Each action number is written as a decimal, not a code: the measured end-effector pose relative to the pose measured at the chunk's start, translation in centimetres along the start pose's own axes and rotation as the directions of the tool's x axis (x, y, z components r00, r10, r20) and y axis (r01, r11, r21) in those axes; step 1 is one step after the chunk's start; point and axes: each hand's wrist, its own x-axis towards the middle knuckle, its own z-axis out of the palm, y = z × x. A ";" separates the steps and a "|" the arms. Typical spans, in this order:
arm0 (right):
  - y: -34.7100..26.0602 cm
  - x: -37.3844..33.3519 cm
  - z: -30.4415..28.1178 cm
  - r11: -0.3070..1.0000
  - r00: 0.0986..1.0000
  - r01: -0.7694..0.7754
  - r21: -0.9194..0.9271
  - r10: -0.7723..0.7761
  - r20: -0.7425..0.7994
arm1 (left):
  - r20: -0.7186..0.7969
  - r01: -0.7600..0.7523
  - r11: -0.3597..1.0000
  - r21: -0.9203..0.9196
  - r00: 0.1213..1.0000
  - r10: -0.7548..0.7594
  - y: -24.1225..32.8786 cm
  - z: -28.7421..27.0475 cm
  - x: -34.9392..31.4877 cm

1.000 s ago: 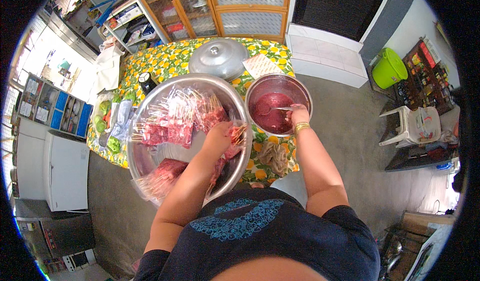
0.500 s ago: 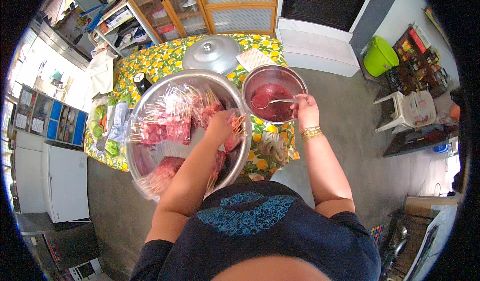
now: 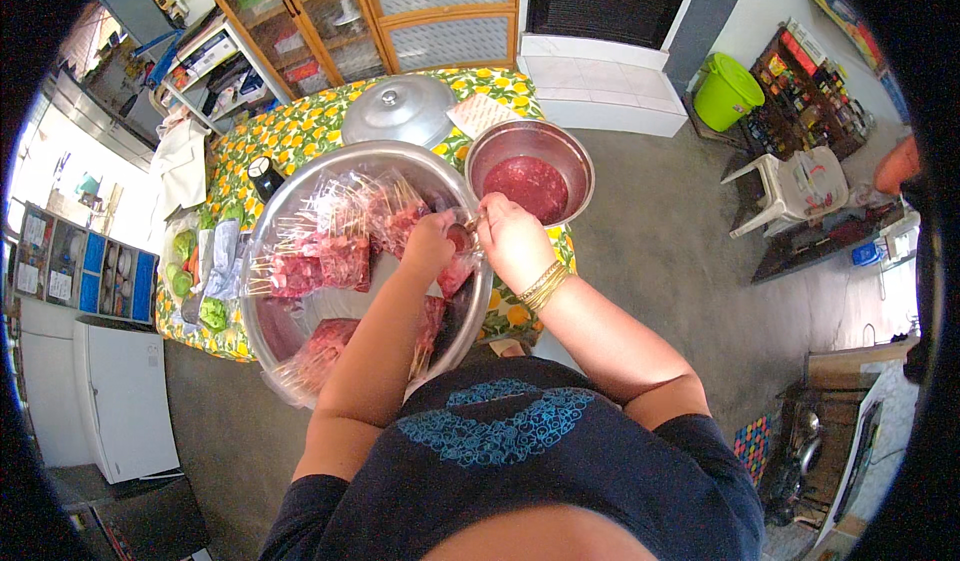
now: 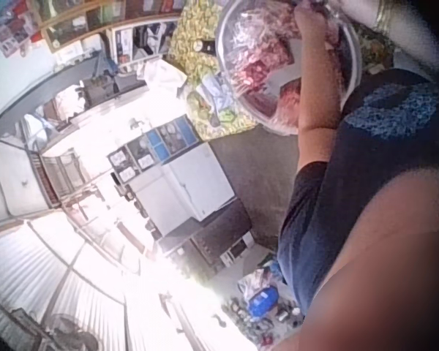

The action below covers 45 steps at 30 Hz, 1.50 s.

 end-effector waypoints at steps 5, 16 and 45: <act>3.3 1.5 -0.4 0.980 0.977 -0.166 0.111 0.179 -0.114 | 0.058 -0.059 0.997 0.056 0.997 0.056 -1.5 0.2 0.7; 12.4 5.1 -1.4 0.977 0.960 -0.120 -0.178 0.069 -0.270 | -0.014 -0.103 0.902 0.418 0.993 0.119 -1.5 3.6 -0.5; 12.0 -6.3 4.6 0.986 0.981 0.166 -0.033 -0.162 0.104 | -0.205 0.110 0.759 -0.642 0.929 -0.309 -10.1 -0.6 -8.4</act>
